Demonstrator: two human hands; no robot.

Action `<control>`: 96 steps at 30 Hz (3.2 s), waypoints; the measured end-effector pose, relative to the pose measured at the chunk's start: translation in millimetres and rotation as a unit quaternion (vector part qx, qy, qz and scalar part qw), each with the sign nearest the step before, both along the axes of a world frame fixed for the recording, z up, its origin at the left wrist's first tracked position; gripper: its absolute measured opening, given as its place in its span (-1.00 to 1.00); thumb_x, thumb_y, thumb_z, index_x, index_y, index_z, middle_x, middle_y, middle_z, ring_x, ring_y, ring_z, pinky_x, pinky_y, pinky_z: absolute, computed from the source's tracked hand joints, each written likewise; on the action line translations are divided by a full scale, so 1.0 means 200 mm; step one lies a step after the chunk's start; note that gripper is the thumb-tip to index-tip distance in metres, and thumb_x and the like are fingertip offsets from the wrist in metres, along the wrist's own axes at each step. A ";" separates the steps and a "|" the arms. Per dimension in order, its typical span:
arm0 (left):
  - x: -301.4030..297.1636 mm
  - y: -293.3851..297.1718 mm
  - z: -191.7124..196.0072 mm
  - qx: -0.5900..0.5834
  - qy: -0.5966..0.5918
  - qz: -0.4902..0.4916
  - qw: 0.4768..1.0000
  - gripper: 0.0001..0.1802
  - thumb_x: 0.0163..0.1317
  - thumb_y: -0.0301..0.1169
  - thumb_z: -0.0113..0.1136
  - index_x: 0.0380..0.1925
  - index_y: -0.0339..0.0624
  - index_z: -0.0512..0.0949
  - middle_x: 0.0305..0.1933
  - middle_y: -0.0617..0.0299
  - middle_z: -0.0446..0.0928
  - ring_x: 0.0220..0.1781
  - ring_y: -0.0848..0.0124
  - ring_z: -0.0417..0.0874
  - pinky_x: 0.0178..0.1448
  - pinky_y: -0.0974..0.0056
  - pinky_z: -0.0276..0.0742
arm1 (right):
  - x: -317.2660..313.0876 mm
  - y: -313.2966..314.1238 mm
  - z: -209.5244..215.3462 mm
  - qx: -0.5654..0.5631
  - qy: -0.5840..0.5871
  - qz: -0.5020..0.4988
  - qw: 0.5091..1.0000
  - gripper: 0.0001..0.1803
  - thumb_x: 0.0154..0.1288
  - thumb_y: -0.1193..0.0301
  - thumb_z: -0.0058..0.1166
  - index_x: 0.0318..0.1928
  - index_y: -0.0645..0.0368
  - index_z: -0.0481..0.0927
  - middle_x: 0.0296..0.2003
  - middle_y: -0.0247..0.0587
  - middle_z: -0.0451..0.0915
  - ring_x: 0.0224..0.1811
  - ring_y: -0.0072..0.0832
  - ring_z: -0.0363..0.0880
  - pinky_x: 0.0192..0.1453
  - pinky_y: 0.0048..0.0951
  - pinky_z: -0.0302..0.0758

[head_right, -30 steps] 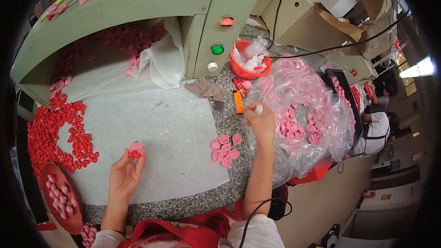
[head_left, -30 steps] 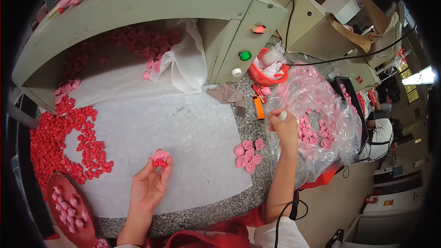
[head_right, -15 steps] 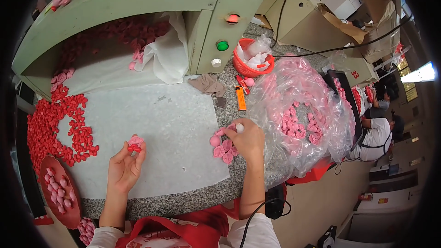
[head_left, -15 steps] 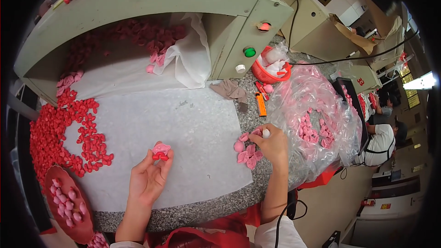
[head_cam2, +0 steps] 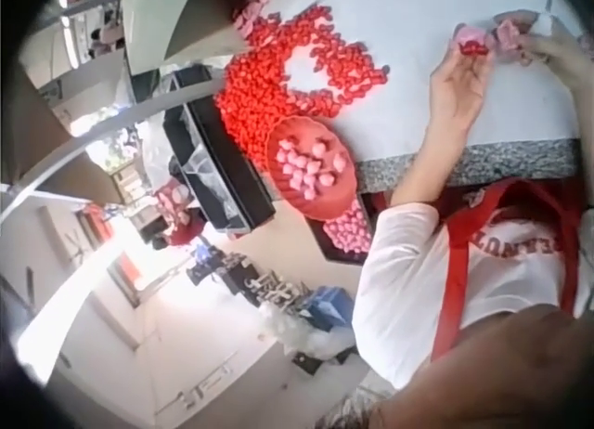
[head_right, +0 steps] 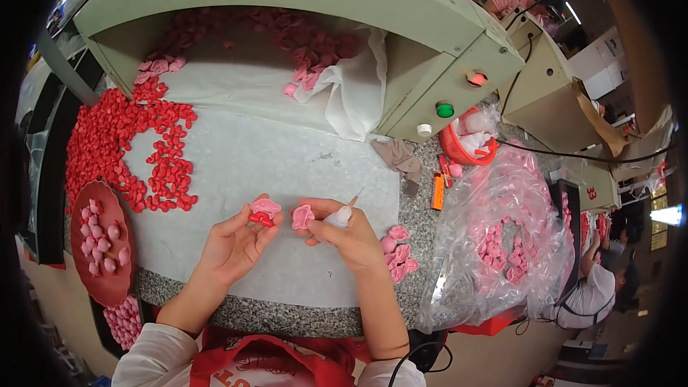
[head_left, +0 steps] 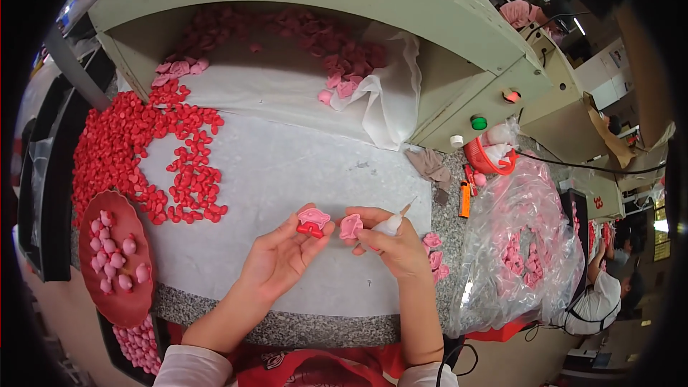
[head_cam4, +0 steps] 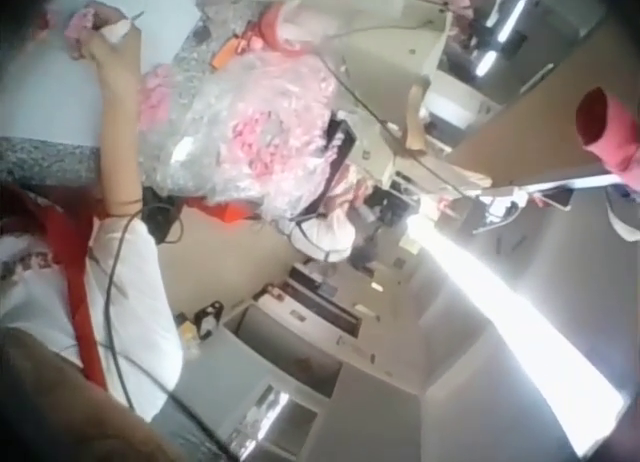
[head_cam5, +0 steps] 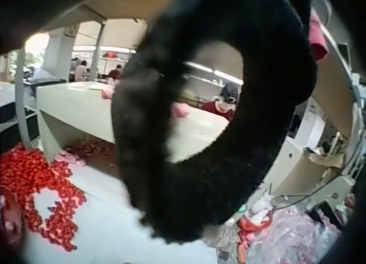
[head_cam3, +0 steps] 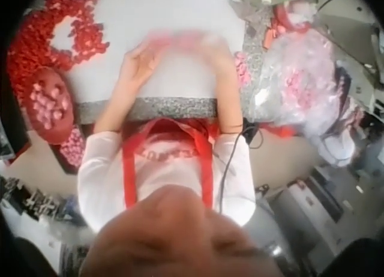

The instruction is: Applying glue to white plastic base pieces and attaching pink flower-shaped components to assemble decorative items.

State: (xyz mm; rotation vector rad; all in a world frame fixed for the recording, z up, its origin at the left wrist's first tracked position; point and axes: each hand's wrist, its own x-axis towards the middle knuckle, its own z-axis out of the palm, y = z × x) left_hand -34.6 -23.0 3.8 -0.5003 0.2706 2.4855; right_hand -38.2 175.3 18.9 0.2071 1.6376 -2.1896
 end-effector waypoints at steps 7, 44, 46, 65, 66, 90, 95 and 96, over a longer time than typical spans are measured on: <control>0.01 0.01 0.02 -0.058 0.070 0.002 0.996 -0.56 0.26 -0.36 -0.07 0.08 -0.38 0.23 -0.01 0.01 0.41 0.10 0.20 0.42 0.15 0.26 0.41 | 0.04 -0.03 0.02 0.059 0.079 -0.056 0.994 -0.59 -0.07 0.61 0.21 -0.12 0.37 0.48 -0.29 -0.18 0.54 -0.34 -0.50 0.53 -0.31 -0.55 0.49; 0.09 0.05 0.01 -0.350 0.366 0.007 0.862 -0.70 0.25 -0.45 -0.07 -0.06 -0.36 0.43 0.02 0.02 0.37 0.06 0.29 0.41 0.10 0.24 0.41 | 0.17 -0.19 0.03 0.435 0.500 -0.113 0.740 -0.61 -0.24 0.59 0.29 -0.24 0.19 0.59 -0.29 -0.17 0.52 -0.51 -0.49 0.52 -0.53 -0.60 0.46; 0.08 0.05 0.01 -0.340 0.371 0.008 0.864 -0.70 0.26 -0.45 -0.07 -0.05 -0.37 0.43 0.02 0.02 0.37 0.06 0.28 0.41 0.10 0.23 0.41 | 0.18 -0.19 0.03 0.426 0.492 -0.121 0.749 -0.60 -0.23 0.60 0.29 -0.23 0.18 0.59 -0.29 -0.16 0.52 -0.51 -0.50 0.52 -0.55 -0.60 0.44; 0.10 0.06 0.03 -0.329 0.418 0.054 0.845 -0.59 0.05 -0.72 0.07 -0.04 -0.30 0.44 0.02 0.10 0.35 0.02 0.37 0.42 0.03 0.35 0.46 | 0.21 -0.21 0.05 0.442 0.509 -0.125 0.728 -0.61 -0.24 0.68 0.26 -0.26 0.28 0.55 -0.30 -0.07 0.53 -0.34 -0.34 0.56 -0.34 -0.52 0.54; 0.11 0.06 0.03 -0.340 0.414 0.060 0.843 -0.61 0.05 -0.68 0.10 -0.05 -0.30 0.45 0.02 0.04 0.36 0.01 0.35 0.44 0.02 0.36 0.45 | 0.22 -0.21 0.05 0.447 0.514 -0.122 0.722 -0.62 -0.25 0.68 0.26 -0.27 0.28 0.55 -0.31 -0.06 0.53 -0.37 -0.35 0.56 -0.36 -0.53 0.54; 0.09 0.07 -0.05 -0.107 0.398 0.045 0.910 -0.70 0.14 -0.62 -0.01 -0.09 -0.28 0.47 0.01 -0.10 0.37 0.04 0.17 0.43 0.11 0.13 0.36 | 0.20 -0.15 0.08 0.184 0.288 -0.097 0.935 -0.66 -0.29 0.65 0.34 -0.41 0.22 0.50 -0.39 -0.30 0.41 -0.40 -0.59 0.42 -0.32 -0.59 0.37; 0.10 0.07 -0.03 -0.152 0.363 0.024 0.919 -0.74 0.15 -0.43 0.09 -0.13 -0.16 0.52 -0.06 -0.03 0.43 0.05 0.16 0.44 0.12 0.10 0.36 | 0.20 -0.15 0.09 0.185 0.285 -0.108 0.934 -0.69 -0.29 0.63 0.35 -0.45 0.22 0.51 -0.41 -0.30 0.46 -0.38 -0.57 0.42 -0.31 -0.58 0.38; 0.10 0.07 -0.02 -0.200 0.361 0.014 0.910 -0.72 0.11 -0.43 0.14 -0.14 -0.19 0.52 -0.07 -0.03 0.46 0.03 0.17 0.46 0.10 0.11 0.37 | 0.19 -0.14 0.09 0.171 0.280 -0.100 0.939 -0.69 -0.29 0.63 0.35 -0.44 0.22 0.52 -0.41 -0.29 0.46 -0.38 -0.57 0.43 -0.31 -0.58 0.38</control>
